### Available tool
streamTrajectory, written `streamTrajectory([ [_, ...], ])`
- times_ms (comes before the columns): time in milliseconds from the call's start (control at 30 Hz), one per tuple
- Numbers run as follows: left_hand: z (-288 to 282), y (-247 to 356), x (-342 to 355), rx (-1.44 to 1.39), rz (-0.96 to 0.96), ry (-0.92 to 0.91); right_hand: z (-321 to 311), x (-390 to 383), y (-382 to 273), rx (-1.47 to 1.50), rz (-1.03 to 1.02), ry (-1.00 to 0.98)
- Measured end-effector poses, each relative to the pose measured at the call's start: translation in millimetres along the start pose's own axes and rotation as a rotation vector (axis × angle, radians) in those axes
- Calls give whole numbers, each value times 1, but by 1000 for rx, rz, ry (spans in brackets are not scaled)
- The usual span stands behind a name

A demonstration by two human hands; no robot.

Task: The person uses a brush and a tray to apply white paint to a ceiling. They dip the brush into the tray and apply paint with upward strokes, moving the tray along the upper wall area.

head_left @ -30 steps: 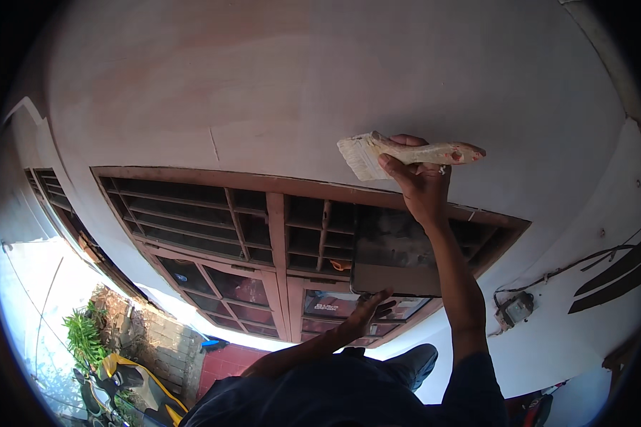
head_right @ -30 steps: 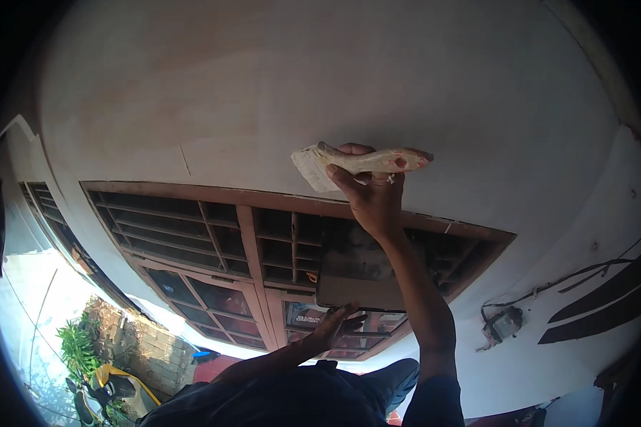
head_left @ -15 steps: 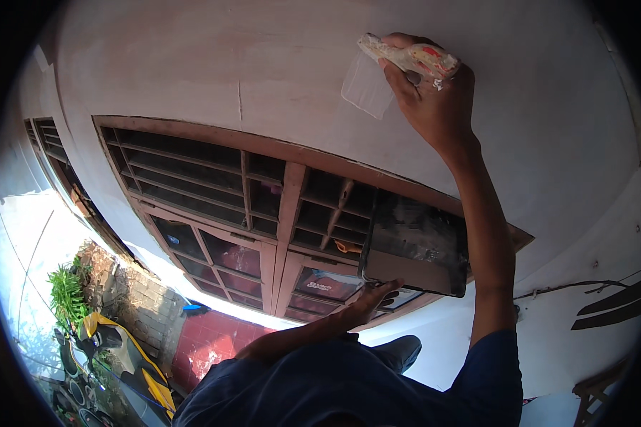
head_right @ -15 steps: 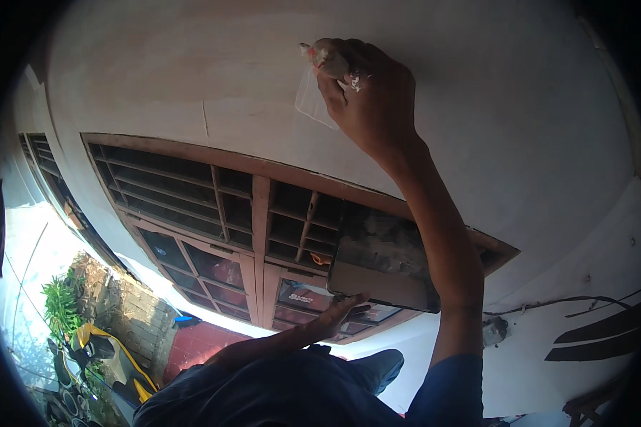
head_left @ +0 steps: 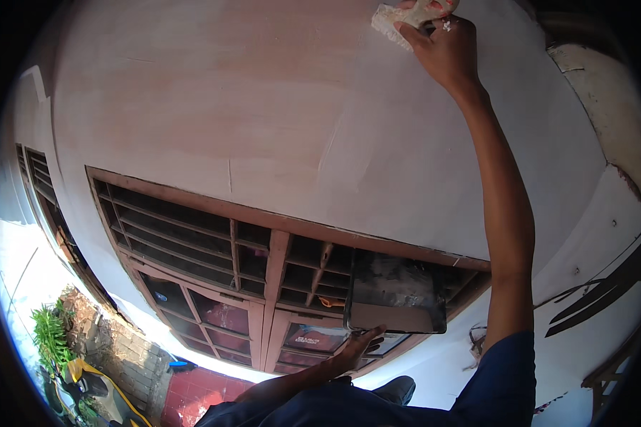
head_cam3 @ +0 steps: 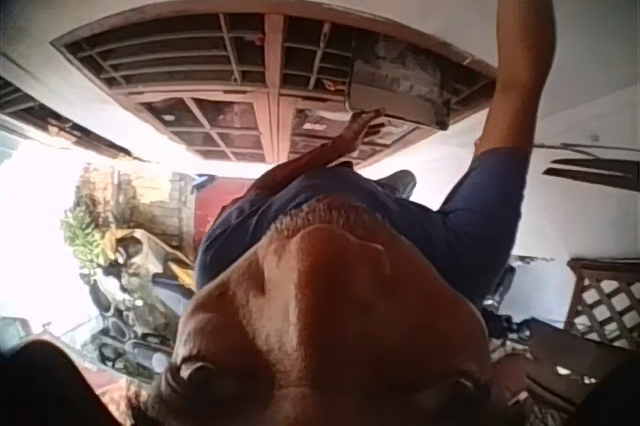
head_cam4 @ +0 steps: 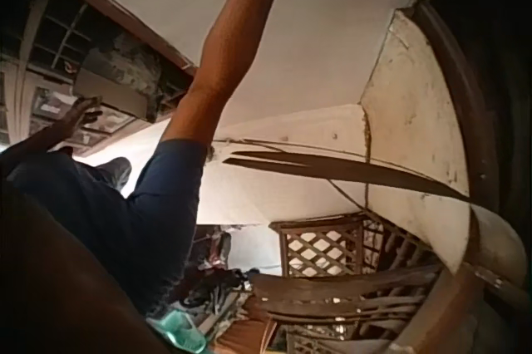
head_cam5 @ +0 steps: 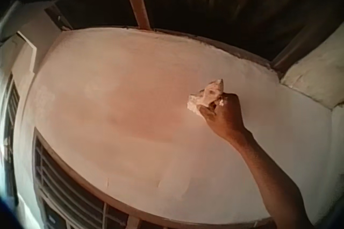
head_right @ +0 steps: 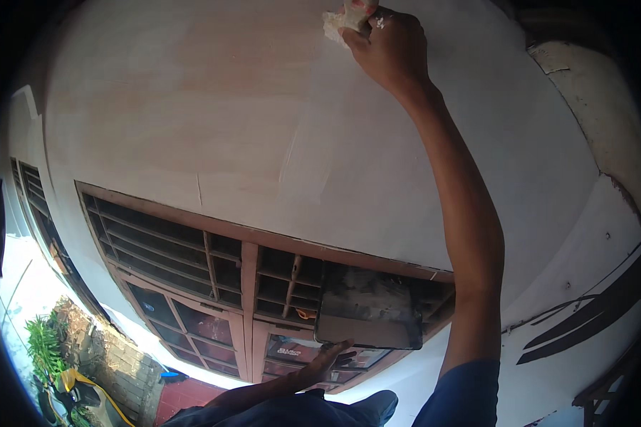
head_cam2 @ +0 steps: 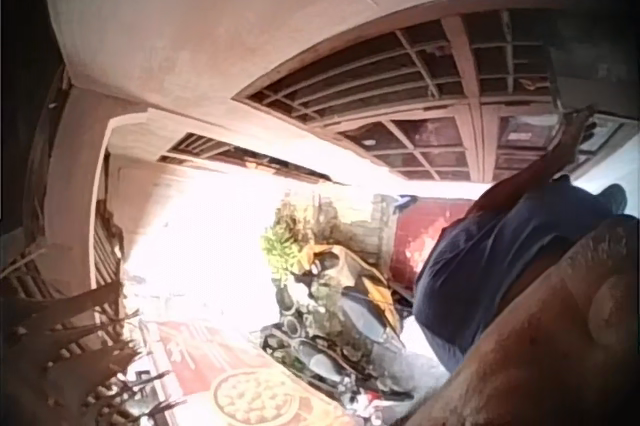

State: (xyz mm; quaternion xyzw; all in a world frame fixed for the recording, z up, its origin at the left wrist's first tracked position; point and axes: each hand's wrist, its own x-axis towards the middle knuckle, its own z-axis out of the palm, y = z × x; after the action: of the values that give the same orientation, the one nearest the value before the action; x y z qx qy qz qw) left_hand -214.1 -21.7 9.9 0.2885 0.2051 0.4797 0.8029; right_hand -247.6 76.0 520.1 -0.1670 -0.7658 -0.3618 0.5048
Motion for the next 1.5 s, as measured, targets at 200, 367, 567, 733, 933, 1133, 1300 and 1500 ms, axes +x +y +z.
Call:
streamTrajectory([
  [200,10,-3,-4,3,-46,-7,-17,92,45,-348,-555,455],
  [367,-5,-8,4,-7,-27,-32,22,16,5,-143,-390,147],
  [567,-5,-3,3,-28,-46,-47,-8,27,-2,24,-143,21],
  [733,-11,-8,5,-66,-37,-77,-32,127,57,-272,-395,429],
  [933,-23,-31,9,154,309,-255,-25,115,70,-466,-165,176],
  [1133,-12,-20,8,-11,104,-59,9,-65,-21,-201,-309,-59],
  [1300,4,-4,3,-44,-39,27,20,-178,-79,117,-233,-423],
  [1500,2,2,-2,1,-9,39,16,-133,-30,240,61,-570],
])
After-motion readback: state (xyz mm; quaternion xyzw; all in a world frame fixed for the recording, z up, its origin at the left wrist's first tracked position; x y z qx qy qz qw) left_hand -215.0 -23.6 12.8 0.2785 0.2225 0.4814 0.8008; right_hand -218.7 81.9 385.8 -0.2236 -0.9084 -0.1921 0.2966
